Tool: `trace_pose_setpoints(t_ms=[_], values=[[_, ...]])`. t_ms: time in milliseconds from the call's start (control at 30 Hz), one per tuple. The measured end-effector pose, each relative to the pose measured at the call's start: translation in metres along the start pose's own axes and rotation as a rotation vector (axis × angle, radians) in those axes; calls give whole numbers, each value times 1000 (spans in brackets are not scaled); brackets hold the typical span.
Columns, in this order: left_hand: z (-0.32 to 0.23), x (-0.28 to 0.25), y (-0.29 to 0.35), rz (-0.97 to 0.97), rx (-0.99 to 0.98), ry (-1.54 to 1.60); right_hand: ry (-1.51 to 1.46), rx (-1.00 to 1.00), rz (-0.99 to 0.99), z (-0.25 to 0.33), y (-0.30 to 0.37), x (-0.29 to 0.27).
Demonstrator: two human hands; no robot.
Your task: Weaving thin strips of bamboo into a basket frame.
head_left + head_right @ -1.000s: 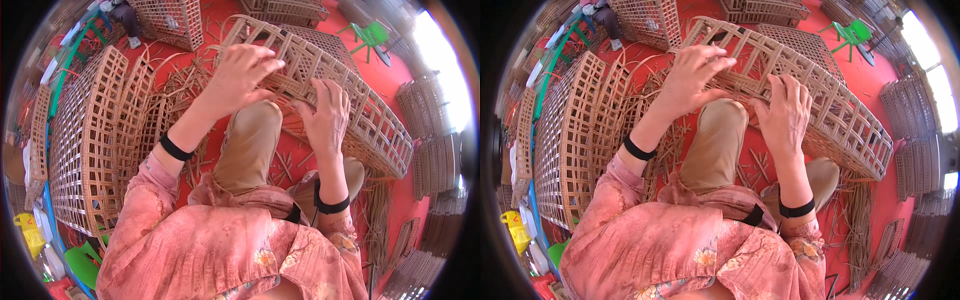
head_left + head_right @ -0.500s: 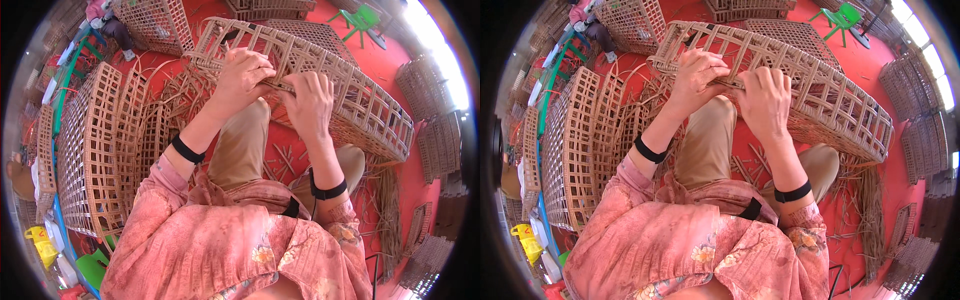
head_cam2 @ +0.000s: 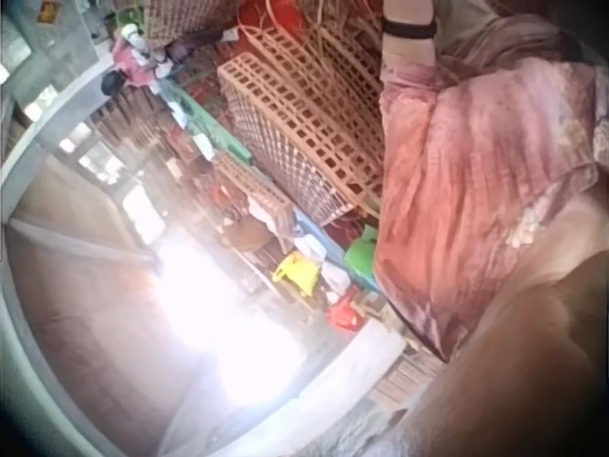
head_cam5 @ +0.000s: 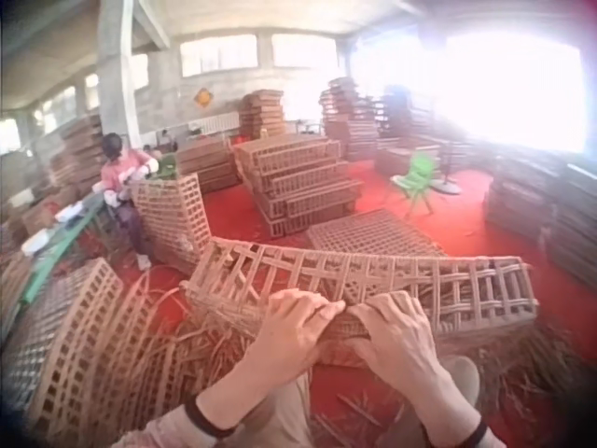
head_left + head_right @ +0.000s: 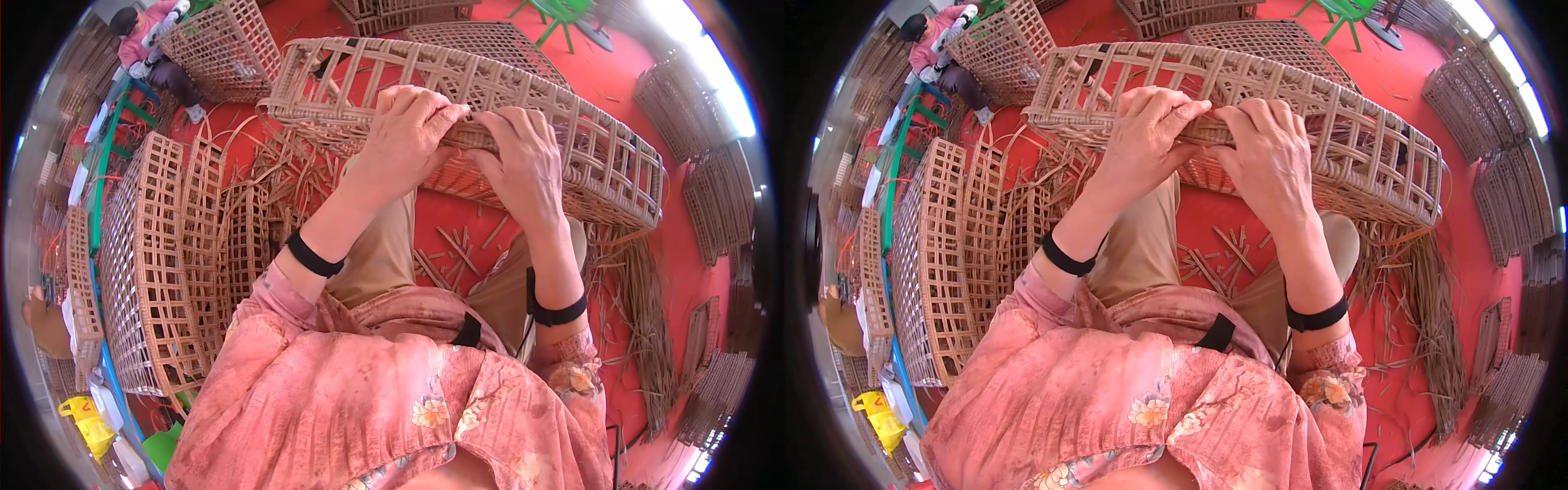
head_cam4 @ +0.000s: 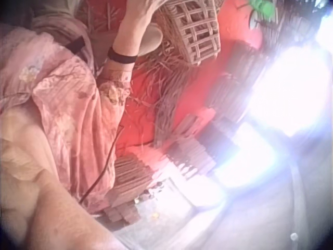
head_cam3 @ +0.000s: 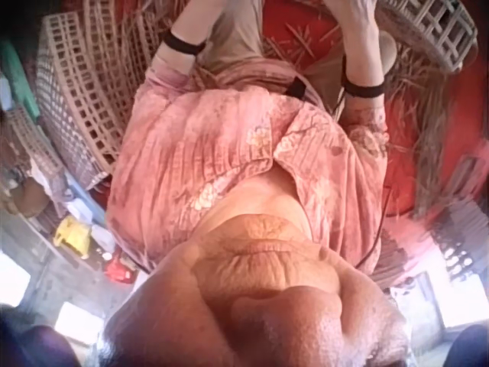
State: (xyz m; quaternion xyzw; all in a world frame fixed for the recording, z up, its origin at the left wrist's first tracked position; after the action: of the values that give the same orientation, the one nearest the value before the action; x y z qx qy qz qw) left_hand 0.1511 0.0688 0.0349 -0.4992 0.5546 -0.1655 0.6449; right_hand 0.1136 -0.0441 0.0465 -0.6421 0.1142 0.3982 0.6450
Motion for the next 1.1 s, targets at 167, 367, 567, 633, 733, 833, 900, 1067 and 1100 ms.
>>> trace_pose_setpoints(t_ms=[167,367,567,633,733,833,900,1067,1100], values=[[-2,12,1,11,1,27,-42,-22,-10,-6,3,0],[-9,4,9,-117,45,46,-34,-70,-159,2,16,-5],[-14,3,21,-48,62,61,-110,-66,-253,-1,33,-17],[-17,-7,15,9,-110,-181,12,63,-210,-21,36,-37],[-39,2,2,59,-105,-108,173,88,-124,-49,43,-59],[-62,35,-10,136,-66,31,118,42,-32,-47,44,-57],[-62,47,-9,94,-68,-18,93,38,-34,-45,44,-57],[-58,48,-6,39,-98,-6,42,49,-72,-44,53,-53],[-59,46,-5,16,-79,39,24,67,-127,-44,57,-56]])
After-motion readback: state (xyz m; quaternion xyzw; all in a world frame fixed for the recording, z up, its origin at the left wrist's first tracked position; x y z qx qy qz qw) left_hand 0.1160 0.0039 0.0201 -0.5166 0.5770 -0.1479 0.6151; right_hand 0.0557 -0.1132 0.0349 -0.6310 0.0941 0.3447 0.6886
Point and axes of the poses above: each hand's wrist, its own y-axis away from the middle knuckle, its own x-axis out of the palm, z = x × y, the point moved 10 cm from there along -y, towards the middle knuckle, and after that the axes turned 7 degrees about -z, right-handed, at the moved point
